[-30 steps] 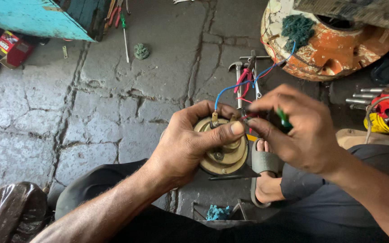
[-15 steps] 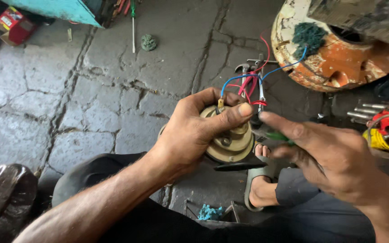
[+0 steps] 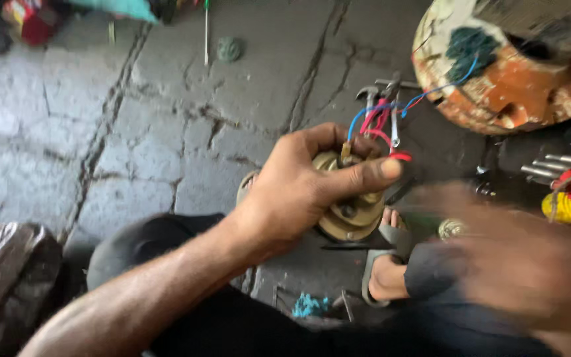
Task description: The person sits on the floor and uses a screwdriver to adjust screws on a black electric motor, then switches to a brass-colored motor and continues adjusting screws and connecting wires.
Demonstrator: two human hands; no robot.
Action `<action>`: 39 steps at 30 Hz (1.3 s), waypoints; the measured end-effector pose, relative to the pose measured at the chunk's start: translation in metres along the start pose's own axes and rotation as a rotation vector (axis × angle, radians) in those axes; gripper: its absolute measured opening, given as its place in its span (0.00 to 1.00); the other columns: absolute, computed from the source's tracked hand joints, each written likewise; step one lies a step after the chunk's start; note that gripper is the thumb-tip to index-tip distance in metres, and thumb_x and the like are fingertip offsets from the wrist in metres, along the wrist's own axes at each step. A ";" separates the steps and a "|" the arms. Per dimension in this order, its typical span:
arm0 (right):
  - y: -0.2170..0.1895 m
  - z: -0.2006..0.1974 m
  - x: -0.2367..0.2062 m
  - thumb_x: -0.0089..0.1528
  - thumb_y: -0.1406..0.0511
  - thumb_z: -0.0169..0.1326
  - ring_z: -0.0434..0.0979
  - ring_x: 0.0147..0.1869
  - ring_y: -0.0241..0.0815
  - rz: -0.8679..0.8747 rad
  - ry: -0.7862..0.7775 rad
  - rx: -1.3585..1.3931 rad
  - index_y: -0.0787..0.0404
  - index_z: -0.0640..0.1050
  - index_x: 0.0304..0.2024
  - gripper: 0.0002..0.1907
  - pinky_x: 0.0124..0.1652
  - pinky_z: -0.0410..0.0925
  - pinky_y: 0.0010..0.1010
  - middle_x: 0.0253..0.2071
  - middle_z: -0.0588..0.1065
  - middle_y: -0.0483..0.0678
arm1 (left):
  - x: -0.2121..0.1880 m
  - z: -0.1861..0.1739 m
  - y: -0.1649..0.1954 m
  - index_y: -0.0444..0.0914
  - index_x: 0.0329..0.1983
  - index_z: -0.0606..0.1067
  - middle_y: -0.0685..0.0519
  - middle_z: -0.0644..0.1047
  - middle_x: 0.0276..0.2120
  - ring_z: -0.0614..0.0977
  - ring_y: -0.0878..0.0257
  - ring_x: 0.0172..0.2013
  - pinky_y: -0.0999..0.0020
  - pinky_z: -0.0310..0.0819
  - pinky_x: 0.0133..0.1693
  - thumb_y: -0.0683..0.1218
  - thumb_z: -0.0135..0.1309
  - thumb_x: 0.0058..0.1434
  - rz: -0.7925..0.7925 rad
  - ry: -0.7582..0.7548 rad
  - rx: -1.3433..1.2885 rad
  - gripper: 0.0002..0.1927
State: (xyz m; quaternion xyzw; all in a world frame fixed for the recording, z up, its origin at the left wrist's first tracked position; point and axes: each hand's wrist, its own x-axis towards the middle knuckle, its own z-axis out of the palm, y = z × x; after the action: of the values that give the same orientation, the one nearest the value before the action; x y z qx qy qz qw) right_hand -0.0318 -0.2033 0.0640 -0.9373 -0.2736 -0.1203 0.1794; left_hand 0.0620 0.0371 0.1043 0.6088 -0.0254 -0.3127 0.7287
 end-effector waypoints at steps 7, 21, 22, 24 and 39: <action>-0.006 -0.006 -0.044 0.55 0.68 0.63 0.82 0.33 0.42 0.162 0.036 0.077 0.68 0.76 0.59 0.28 0.35 0.73 0.32 0.37 0.81 0.52 | 0.019 0.026 -0.022 0.27 0.44 0.78 0.51 0.79 0.26 0.79 0.68 0.23 0.70 0.76 0.21 0.50 0.68 0.51 -0.041 -0.065 0.101 0.25; 0.007 -0.010 -0.069 0.54 0.70 0.69 0.77 0.26 0.32 0.213 0.144 0.208 0.65 0.80 0.45 0.17 0.26 0.69 0.23 0.26 0.79 0.48 | 0.056 0.034 -0.041 0.33 0.42 0.82 0.49 0.85 0.31 0.87 0.62 0.28 0.65 0.84 0.28 0.58 0.71 0.47 0.064 -0.218 0.587 0.27; 0.008 -0.011 -0.069 0.54 0.70 0.70 0.75 0.26 0.33 0.222 0.130 0.200 0.65 0.81 0.45 0.18 0.25 0.69 0.23 0.26 0.79 0.48 | 0.055 0.032 -0.040 0.33 0.44 0.82 0.48 0.86 0.32 0.88 0.59 0.28 0.62 0.86 0.27 0.58 0.70 0.46 -0.050 -0.229 0.564 0.28; 0.010 -0.015 -0.069 0.55 0.70 0.69 0.76 0.26 0.33 0.219 0.118 0.202 0.66 0.81 0.46 0.17 0.25 0.69 0.23 0.26 0.79 0.48 | 0.056 0.032 -0.038 0.34 0.41 0.82 0.50 0.85 0.33 0.87 0.61 0.34 0.65 0.83 0.36 0.60 0.70 0.44 0.087 -0.221 0.662 0.30; 0.006 -0.020 -0.053 0.56 0.64 0.66 0.81 0.27 0.31 0.235 0.054 0.289 0.63 0.81 0.44 0.15 0.27 0.70 0.23 0.26 0.81 0.44 | 0.053 0.031 -0.036 0.35 0.43 0.81 0.50 0.85 0.37 0.88 0.62 0.40 0.67 0.81 0.44 0.61 0.69 0.44 0.142 -0.241 0.702 0.30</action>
State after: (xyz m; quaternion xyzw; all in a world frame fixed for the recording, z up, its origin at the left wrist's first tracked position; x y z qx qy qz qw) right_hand -0.0742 -0.2411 0.0629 -0.9238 -0.1715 -0.0831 0.3322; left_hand 0.0763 -0.0179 0.0614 0.7769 -0.2587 -0.3031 0.4875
